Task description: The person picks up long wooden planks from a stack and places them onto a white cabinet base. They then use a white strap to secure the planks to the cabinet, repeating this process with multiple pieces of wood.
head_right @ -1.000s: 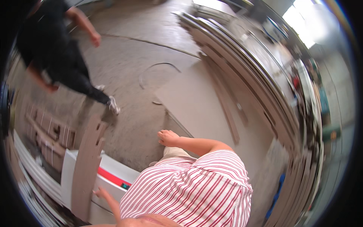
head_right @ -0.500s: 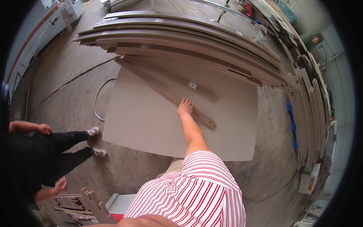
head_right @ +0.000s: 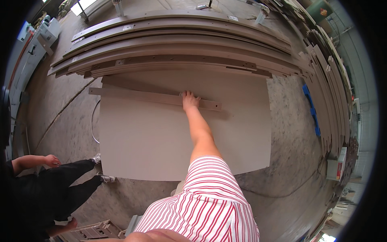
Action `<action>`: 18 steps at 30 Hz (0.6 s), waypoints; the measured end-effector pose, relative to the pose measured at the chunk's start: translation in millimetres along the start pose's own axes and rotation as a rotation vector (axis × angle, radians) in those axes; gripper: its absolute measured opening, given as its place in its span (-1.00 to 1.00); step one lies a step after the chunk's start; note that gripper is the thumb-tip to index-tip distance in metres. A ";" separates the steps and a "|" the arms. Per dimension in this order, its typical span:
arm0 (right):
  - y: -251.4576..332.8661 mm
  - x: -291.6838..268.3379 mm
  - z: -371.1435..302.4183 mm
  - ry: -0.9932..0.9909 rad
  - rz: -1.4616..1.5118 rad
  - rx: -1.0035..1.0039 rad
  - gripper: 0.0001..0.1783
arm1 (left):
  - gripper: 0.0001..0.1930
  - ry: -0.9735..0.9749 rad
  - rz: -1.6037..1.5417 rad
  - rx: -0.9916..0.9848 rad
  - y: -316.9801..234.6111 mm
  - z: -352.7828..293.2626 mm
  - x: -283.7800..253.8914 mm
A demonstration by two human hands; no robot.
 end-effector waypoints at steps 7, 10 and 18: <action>13.8 -9.9 -71.3 0.209 0.220 -0.290 -0.32 | -0.71 0.135 -0.033 0.011 -111.2 -20.1 35.2; 12.6 -22.1 -147.4 0.380 0.296 -0.328 -0.29 | -0.66 0.223 -0.188 -0.011 -180.9 -3.2 66.0; -22.5 -100.0 -323.5 0.673 0.347 -0.418 -0.43 | -0.23 0.667 -0.900 -0.039 -291.1 15.6 174.5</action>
Point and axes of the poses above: each hand's wrist, its own z-axis towards the middle knuckle, its own x-axis out of the palm, y = z × x, the point moved 4 cm from there along z, towards the middle knuckle, and after that the axes turned 5 degrees about -x, right-handed, at the moved point
